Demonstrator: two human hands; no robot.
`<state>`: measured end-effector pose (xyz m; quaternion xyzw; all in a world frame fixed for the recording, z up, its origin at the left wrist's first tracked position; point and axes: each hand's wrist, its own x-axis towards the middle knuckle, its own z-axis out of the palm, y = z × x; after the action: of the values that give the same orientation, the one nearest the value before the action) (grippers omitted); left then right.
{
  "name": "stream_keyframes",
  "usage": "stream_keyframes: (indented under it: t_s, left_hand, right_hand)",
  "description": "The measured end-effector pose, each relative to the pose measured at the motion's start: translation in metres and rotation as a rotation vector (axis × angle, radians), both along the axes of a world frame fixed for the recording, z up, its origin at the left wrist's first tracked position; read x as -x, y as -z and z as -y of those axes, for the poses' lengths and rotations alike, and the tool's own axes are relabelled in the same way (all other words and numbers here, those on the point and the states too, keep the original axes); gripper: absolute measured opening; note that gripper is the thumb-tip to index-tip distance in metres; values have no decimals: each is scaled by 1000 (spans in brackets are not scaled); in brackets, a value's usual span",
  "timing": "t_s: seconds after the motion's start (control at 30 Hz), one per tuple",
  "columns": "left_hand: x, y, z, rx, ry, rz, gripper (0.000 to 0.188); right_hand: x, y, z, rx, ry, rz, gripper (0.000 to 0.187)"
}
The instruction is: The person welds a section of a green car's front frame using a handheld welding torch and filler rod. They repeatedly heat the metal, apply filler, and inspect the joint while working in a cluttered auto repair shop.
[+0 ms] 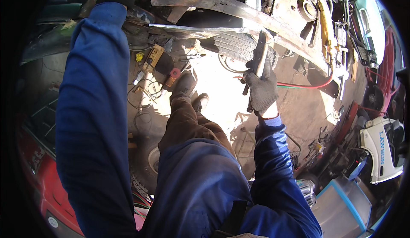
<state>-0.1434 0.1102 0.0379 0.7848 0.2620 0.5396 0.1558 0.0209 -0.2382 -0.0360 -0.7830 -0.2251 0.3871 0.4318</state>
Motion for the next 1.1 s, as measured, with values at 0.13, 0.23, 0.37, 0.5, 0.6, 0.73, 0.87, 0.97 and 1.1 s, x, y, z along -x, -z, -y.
stream_keyframes:
  t_s: [0.13, 0.23, 0.37, 0.5, 0.6, 0.73, 0.87, 0.97, 1.1]
  left_hand:
    - [0, -2, 1, 40, 28, 28, 21]
    - [2, -2, 1, -22, -19, -21, 24]
    - [3, -3, 0, -27, -63, -63, 25]
    - [2, -4, 0, -14, -46, -44, 24]
    - [3, -5, 1, 68, -41, -71, 25]
    - [1, -4, -1, 25, -10, -38, 27]
    - [2, -3, -1, 35, -17, -53, 27]
    - [3, -3, -1, 20, -18, -60, 26]
    - [2, -1, -1, 45, -6, -31, 26]
  right_hand:
    - [0, 1, -2, -47, 49, -79, 41]
    - [1, 2, -3, -74, 49, -99, 44]
    - [-2, -2, -2, 27, 1, -18, 38]
    - [-2, -6, -3, 3, -55, 91, 27]
    - [-1, -4, -4, -9, -44, 68, 27]
    - [-3, 1, -2, -27, -38, 46, 29]
    - [-8, 4, 0, -17, -32, -55, 38]
    - [-7, 4, 0, -16, -65, -99, 47]
    - [0, 7, -4, -57, -120, -17, 57]
